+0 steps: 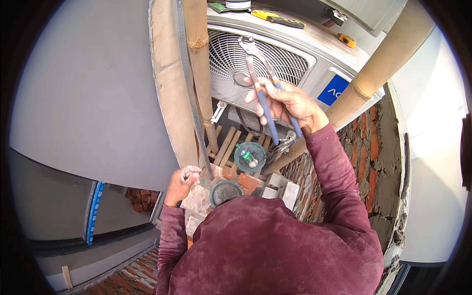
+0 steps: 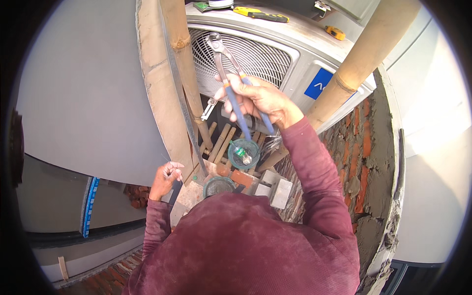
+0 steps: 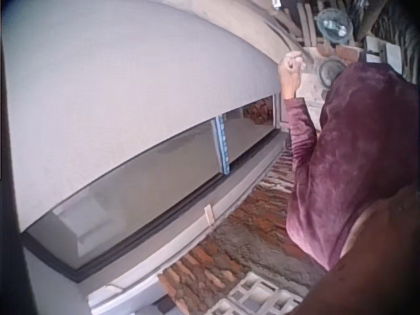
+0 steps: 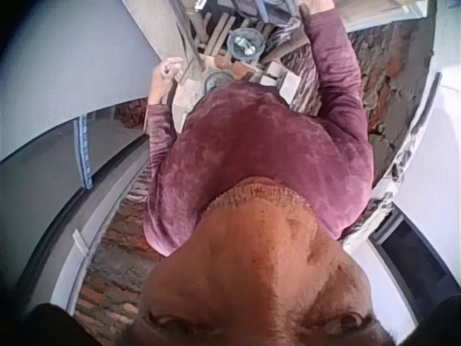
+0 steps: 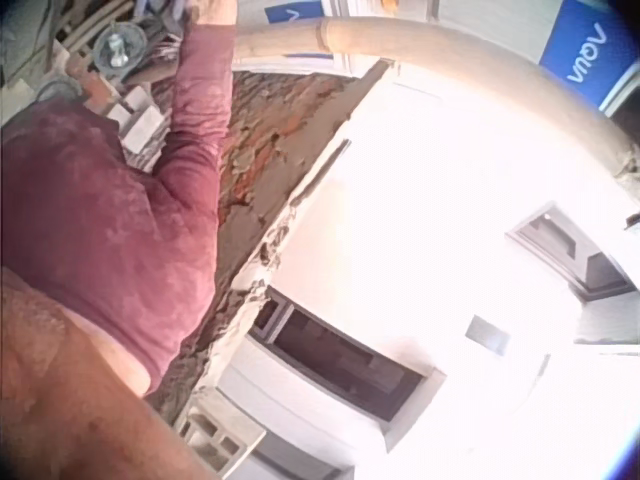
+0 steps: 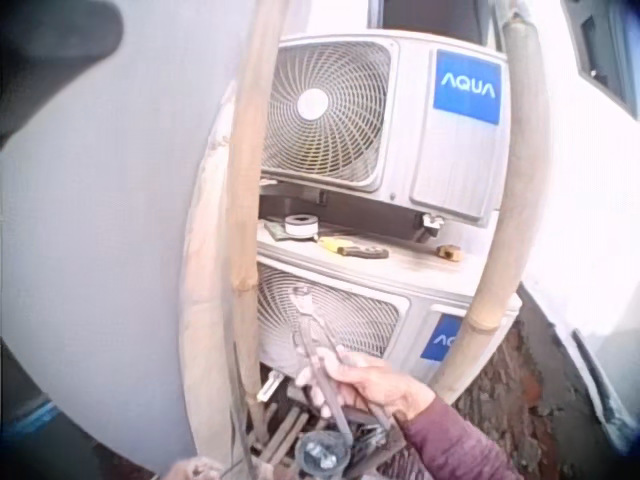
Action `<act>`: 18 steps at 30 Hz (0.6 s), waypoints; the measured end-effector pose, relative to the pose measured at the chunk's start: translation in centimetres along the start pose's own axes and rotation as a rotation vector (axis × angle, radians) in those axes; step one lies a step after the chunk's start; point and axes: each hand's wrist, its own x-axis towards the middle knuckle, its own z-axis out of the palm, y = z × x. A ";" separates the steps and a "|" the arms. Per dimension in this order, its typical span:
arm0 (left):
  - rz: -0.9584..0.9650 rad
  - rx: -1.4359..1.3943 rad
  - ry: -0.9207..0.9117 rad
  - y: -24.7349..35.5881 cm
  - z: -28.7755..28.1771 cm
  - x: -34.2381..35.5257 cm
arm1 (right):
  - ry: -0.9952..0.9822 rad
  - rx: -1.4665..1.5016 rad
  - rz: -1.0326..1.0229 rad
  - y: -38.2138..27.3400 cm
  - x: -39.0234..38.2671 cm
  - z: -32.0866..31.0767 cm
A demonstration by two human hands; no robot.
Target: The person cuts a white wire with pliers and then ties it to a metal rod on a brick wall. They then use a metal ruler to measure the distance between the wire and the wall.
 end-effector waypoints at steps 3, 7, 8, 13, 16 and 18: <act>-0.026 -0.041 -0.044 -1.0 -0.2 -0.5 | 0.357 -1.244 -0.056 -6.2 1.7 -3.1; -0.109 -0.027 -0.119 -1.7 0.1 -0.8 | 0.771 -1.853 -0.118 -11.2 7.0 -10.1; -0.133 0.072 -0.139 -1.9 0.3 -0.8 | 0.941 -2.005 -0.225 -11.8 7.8 -12.2; -0.175 -0.004 -0.106 -3.1 1.8 -2.8 | 0.715 -2.145 0.172 -16.3 6.6 -19.2; -0.229 -0.105 -0.212 -3.7 1.8 -3.8 | 0.552 -2.163 -0.091 -16.3 4.0 -20.2; -0.308 -0.142 -0.293 -4.1 1.6 -4.1 | 0.685 -2.045 -0.315 -15.4 3.1 -20.1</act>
